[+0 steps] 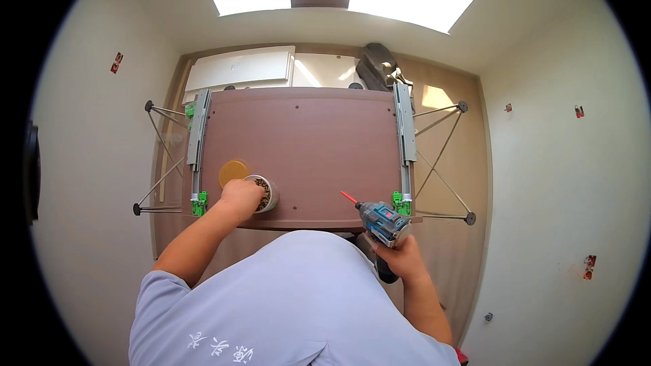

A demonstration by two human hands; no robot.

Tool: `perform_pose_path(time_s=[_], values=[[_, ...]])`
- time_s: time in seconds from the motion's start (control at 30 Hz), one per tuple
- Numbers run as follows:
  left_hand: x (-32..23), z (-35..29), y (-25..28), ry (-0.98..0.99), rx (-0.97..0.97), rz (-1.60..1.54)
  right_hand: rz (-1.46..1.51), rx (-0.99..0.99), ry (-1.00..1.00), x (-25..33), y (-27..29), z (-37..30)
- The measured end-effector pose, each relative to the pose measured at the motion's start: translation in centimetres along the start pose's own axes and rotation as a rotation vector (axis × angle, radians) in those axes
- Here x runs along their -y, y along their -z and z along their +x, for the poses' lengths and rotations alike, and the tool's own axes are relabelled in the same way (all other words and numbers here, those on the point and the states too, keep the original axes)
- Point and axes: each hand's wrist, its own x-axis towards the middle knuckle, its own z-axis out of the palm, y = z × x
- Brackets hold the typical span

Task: The person installs metal drawer slides onto a wooden board using an electric drill and screws.

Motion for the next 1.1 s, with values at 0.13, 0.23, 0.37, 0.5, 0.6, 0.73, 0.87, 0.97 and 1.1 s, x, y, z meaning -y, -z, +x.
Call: perform_pose_path(time_s=[0.13,0.23,0.37,0.5,0.6,0.73,0.87,0.97,1.1], values=[[-0.2,-0.5,0.8,0.004,-0.056,-0.047,0.068,-0.038,0.036,-0.2,0.2,-0.7],[-0.2,-1.5,0.7,0.052,-0.155,-0.038,0.103,-0.028,0.065,-0.3,1.3,-1.0],[-0.9,-1.4,0.1,0.099,-0.544,-0.344,0.161,-0.028,0.081,-0.6,3.9,-1.8],[-5.1,-1.1,0.7,0.022,-0.495,-1.308,0.137,0.000,0.096,1.3,7.6,-3.3],[-10.1,-1.2,1.4,-0.126,-0.221,-1.951,0.055,0.088,0.121,1.6,10.4,-3.6],[-16.6,-0.2,1.6,-0.180,-0.131,-2.125,0.008,0.295,0.112,2.9,13.4,-2.1],[-22.0,1.7,2.0,-0.223,-0.022,-2.115,-0.084,0.402,0.085,2.6,17.2,-0.7],[-26.1,3.4,1.9,-0.271,0.012,-2.149,-0.133,0.419,0.079,2.1,20.5,-0.5],[-29.8,5.5,0.5,-0.292,0.029,-2.227,-0.213,0.425,0.084,2.2,23.8,-0.5]])
